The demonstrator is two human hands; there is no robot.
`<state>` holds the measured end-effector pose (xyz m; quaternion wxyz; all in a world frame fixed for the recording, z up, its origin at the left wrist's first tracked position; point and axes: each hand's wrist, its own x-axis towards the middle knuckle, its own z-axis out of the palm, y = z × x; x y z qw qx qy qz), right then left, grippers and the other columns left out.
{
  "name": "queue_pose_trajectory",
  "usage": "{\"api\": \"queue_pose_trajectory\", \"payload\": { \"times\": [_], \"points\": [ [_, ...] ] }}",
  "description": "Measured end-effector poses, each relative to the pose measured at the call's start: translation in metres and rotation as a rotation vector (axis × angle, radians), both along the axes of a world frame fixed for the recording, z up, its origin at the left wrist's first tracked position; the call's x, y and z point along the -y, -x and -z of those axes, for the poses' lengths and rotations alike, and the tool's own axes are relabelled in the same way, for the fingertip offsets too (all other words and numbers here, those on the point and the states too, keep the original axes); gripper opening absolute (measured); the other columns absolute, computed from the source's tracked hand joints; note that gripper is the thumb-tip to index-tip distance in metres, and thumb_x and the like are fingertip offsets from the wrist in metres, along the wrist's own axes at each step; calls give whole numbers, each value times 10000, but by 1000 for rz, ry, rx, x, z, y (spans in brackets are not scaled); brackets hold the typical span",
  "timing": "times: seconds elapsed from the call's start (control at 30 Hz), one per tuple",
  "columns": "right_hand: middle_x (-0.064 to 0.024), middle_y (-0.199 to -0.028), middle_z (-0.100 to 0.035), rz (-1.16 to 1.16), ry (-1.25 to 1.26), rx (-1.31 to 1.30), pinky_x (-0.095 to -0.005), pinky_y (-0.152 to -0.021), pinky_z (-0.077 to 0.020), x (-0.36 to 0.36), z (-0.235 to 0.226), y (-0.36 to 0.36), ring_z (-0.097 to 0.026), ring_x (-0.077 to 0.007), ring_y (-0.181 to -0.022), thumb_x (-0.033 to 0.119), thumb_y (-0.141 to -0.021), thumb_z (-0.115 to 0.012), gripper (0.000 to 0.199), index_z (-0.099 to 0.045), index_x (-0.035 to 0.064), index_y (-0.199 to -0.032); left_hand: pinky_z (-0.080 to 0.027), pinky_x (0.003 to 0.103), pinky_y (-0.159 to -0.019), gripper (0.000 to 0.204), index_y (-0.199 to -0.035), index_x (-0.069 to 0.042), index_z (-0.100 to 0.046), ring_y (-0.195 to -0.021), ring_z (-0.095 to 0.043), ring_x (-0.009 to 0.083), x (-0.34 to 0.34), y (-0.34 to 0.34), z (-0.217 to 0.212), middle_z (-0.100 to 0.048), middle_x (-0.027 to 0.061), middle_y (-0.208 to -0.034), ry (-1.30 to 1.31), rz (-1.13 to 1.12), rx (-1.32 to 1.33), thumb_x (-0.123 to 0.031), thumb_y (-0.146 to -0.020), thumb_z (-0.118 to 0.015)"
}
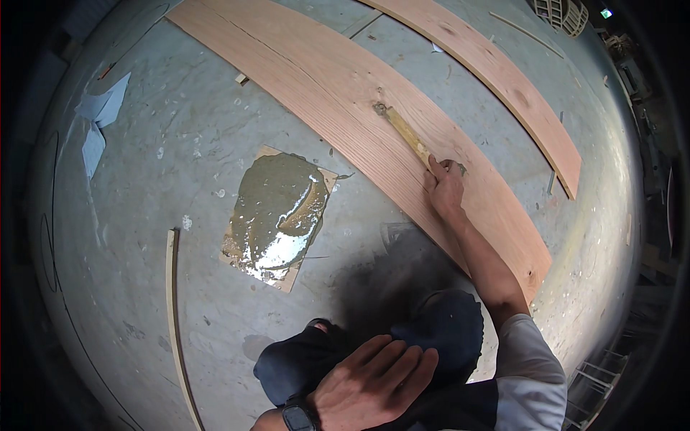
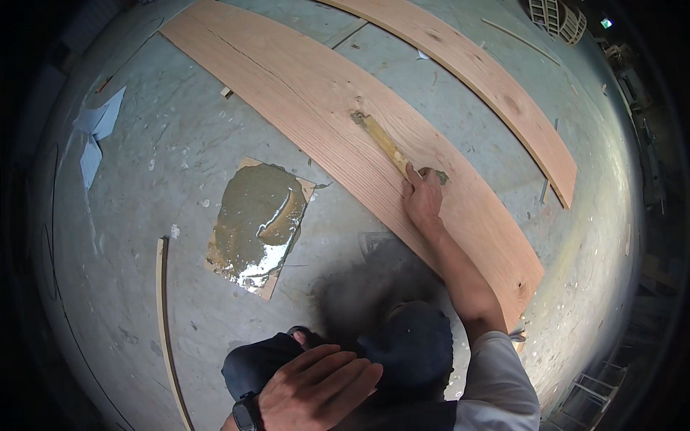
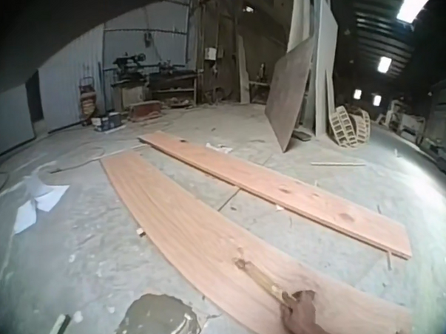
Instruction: Applying a paste-like wood filler to the surface and joints of large wooden planks using a wooden spreader.
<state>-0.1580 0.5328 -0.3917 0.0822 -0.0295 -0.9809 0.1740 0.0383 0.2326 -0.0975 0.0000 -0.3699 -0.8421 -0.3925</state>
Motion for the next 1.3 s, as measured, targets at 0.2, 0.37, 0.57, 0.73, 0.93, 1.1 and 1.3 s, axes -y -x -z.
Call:
{"api": "queue_pose_trajectory", "payload": {
  "times": [0.2,0.37,0.57,0.73,0.93,1.1,1.3],
  "points": [
    [-189,-1087,-602,-1,-235,-39,-448,-858,-496,-7,2,26,-583,-358,-1004,132,-867,-687,417,-701,157,-1282,-529,423,-951,356,-1154,5,-660,-989,-658,267,-6,-4,4,-665,116,-1053,-2,71,356,-132,-826,-638],
    [-159,-932,-640,-157,157,-47,-358,-727,-521,4,-27,-25,-627,-300,-774,148,-943,-662,365,-680,67,-1298,-525,389,-924,391,-1169,20,-653,-937,-650,240,1,-8,13,-650,100,-1007,-40,6,206,-153,-819,-629],
    [-204,-1098,-705,-543,381,259,-465,-798,-556,90,-1,-68,-690,-418,-923,128,-960,-596,293,-672,69,-1237,-559,375,-905,396,-1151,31,-670,-900,-671,234,-5,-10,19,-647,101,-969,-35,39,95,-114,-782,-669],
    [-192,-1085,-677,-469,114,305,-525,-744,-545,116,25,-85,-672,-432,-905,95,-972,-530,322,-620,88,-1281,-554,370,-913,399,-1152,26,-668,-903,-662,230,3,-14,16,-638,95,-940,-51,5,92,-124,-783,-668],
    [-72,-751,-636,-404,951,1047,-321,-512,-489,128,19,-92,-580,-147,-532,181,-1034,-536,236,-656,9,-1143,-554,369,-904,390,-1141,28,-664,-896,-659,225,4,-16,19,-636,91,-937,-23,16,87,-130,-785,-668],
    [-107,-899,-714,-185,1448,1327,-295,-590,-519,130,9,-88,-634,-141,-676,133,-994,-612,235,-675,14,-1186,-552,363,-894,389,-1144,23,-665,-895,-658,222,4,-17,19,-633,83,-929,-48,0,73,-135,-789,-667],
    [-77,-1064,-713,-505,601,334,-381,-715,-558,145,21,-92,-698,-236,-828,115,-887,-713,320,-681,78,-1204,-553,363,-901,392,-1149,22,-666,-891,-659,219,6,-18,18,-637,80,-934,-40,1,73,-134,-790,-666]
  ]
}}
